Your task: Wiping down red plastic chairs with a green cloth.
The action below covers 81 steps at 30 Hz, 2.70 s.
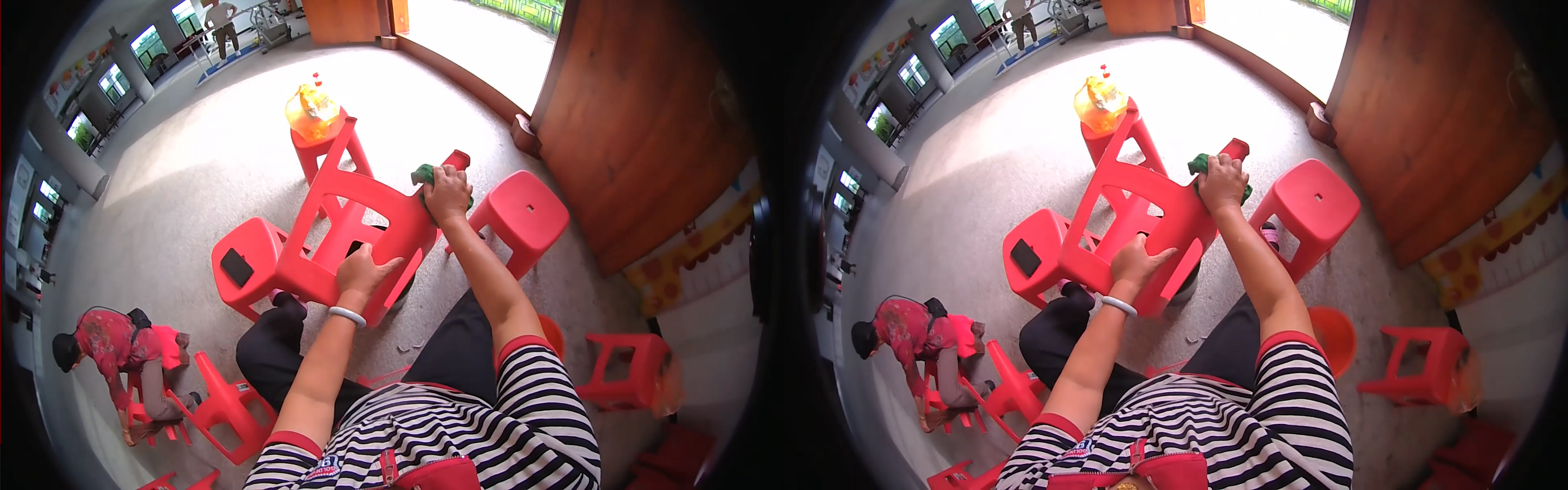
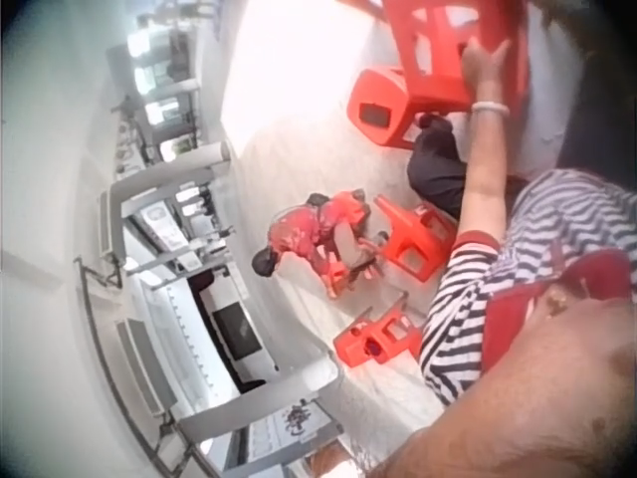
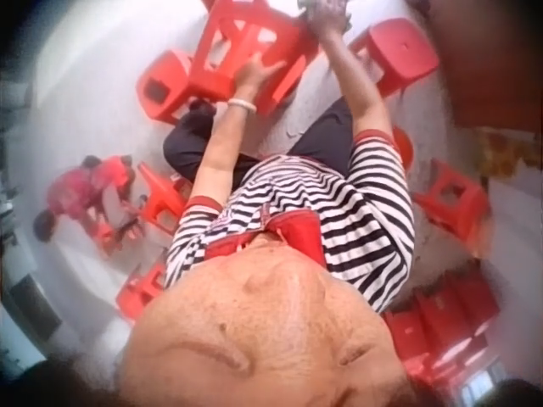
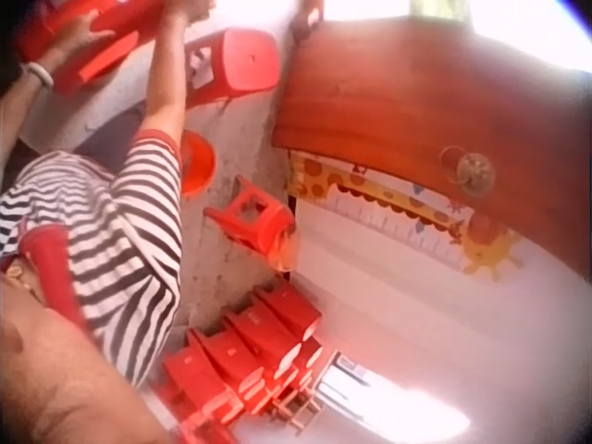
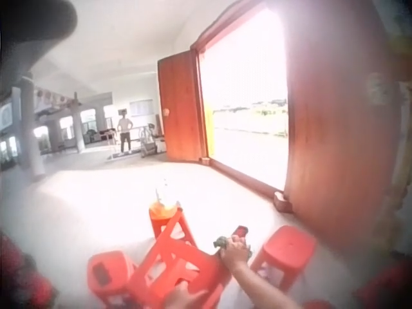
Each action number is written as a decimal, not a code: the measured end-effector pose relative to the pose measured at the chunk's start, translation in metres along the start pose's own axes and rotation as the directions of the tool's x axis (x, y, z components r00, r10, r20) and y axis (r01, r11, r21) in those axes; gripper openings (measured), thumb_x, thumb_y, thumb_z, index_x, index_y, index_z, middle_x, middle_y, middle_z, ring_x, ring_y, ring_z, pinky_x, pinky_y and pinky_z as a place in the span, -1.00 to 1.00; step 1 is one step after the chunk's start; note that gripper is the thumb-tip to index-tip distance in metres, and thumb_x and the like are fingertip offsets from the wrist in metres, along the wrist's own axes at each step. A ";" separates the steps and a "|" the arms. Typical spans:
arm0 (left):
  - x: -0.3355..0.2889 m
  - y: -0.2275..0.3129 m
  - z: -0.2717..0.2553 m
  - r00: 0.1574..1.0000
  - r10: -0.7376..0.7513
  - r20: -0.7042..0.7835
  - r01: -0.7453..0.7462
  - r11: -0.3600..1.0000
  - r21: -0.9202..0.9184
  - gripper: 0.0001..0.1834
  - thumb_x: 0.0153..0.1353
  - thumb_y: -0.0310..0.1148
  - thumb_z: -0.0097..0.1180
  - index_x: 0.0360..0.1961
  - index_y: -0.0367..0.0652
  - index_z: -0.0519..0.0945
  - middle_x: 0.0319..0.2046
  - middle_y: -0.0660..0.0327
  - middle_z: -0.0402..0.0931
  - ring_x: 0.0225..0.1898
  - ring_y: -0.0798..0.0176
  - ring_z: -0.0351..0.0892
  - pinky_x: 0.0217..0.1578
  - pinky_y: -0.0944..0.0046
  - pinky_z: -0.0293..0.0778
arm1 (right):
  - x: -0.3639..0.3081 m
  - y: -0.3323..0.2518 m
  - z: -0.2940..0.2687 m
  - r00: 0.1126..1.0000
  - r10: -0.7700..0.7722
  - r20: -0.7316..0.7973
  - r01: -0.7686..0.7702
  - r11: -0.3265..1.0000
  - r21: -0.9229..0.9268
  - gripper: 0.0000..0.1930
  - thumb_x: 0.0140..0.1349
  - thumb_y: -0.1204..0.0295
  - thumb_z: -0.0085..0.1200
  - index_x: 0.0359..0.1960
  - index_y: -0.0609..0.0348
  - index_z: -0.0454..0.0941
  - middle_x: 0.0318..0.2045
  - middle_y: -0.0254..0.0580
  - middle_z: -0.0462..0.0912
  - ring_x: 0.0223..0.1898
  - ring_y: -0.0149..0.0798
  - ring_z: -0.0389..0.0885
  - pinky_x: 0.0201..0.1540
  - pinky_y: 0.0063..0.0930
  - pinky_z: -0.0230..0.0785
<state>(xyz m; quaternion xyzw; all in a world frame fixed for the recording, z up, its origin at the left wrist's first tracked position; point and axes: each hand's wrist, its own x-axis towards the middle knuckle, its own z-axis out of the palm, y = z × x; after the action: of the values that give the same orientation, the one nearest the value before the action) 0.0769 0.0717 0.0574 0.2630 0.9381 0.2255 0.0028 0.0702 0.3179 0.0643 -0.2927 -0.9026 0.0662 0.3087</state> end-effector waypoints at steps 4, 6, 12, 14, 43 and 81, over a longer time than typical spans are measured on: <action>0.005 -0.002 -0.002 1.000 -0.011 0.028 0.011 1.000 0.004 -0.20 -0.13 0.46 0.29 -0.34 -0.15 0.55 -0.41 0.04 0.67 -0.35 -0.06 0.69 -0.38 -0.02 0.55 | -0.060 -0.034 -0.005 0.997 -0.022 -0.078 0.032 0.992 0.123 -0.60 0.09 0.22 0.19 -0.01 -0.05 0.55 -0.02 -0.30 0.53 0.02 -0.10 0.48 0.01 -0.03 0.34; 0.004 -0.001 -0.003 0.997 -0.038 0.071 0.036 0.999 0.028 -0.20 -0.16 0.46 0.30 -0.34 -0.15 0.56 -0.40 0.04 0.67 -0.34 -0.06 0.70 -0.37 -0.01 0.56 | -0.082 -0.047 -0.010 0.996 0.011 -0.083 0.000 0.990 0.138 -0.58 0.08 0.22 0.20 0.01 -0.04 0.55 0.00 -0.31 0.52 0.01 -0.11 0.47 0.02 -0.04 0.32; -0.001 -0.007 -0.005 0.995 -0.020 0.096 0.022 1.000 -0.022 -0.16 -0.21 0.45 0.34 -0.27 -0.17 0.57 -0.36 0.04 0.69 -0.32 -0.04 0.71 -0.35 0.00 0.58 | -0.122 -0.055 -0.019 0.991 -0.127 -0.032 0.130 0.944 0.304 -0.56 0.10 0.25 0.20 0.06 -0.03 0.53 0.06 -0.24 0.53 0.05 -0.05 0.47 0.09 -0.06 0.29; -0.003 -0.003 -0.010 0.994 -0.020 0.104 0.023 0.999 -0.031 -0.15 -0.21 0.45 0.35 -0.24 -0.17 0.57 -0.36 0.03 0.69 -0.32 -0.04 0.71 -0.34 0.00 0.58 | -0.110 -0.044 -0.019 0.980 -0.187 -0.068 0.199 0.941 0.272 -0.57 0.06 0.24 0.22 0.01 -0.05 0.54 0.01 -0.30 0.53 0.00 -0.09 0.49 -0.01 -0.08 0.33; 0.014 -0.005 -0.005 0.996 0.013 0.093 -0.015 1.000 0.018 -0.19 -0.23 0.39 0.39 -0.29 -0.19 0.55 -0.35 0.02 0.68 -0.33 -0.03 0.71 -0.33 0.01 0.59 | -0.090 -0.027 0.005 0.995 0.101 0.004 -0.096 0.935 0.341 -0.60 0.18 0.24 0.18 0.07 -0.06 0.50 0.08 -0.22 0.43 0.11 0.03 0.43 0.12 0.04 0.31; 0.008 -0.021 0.002 0.996 -0.028 0.084 0.042 0.985 -0.166 -0.20 -0.23 0.41 0.38 -0.33 -0.18 0.62 -0.39 0.01 0.68 -0.33 0.00 0.72 -0.30 0.04 0.58 | -0.084 -0.034 0.012 0.984 0.172 -0.038 -0.130 0.855 0.503 -0.67 0.21 0.36 0.18 0.01 0.10 0.54 -0.02 -0.04 0.51 0.11 0.06 0.43 0.24 -0.08 0.24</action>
<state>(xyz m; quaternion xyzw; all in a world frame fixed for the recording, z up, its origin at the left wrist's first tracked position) 0.0598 0.0609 0.0477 0.2542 0.9195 0.2925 0.0668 0.1000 0.2431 0.0212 -0.2757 -0.8157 0.3089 0.4040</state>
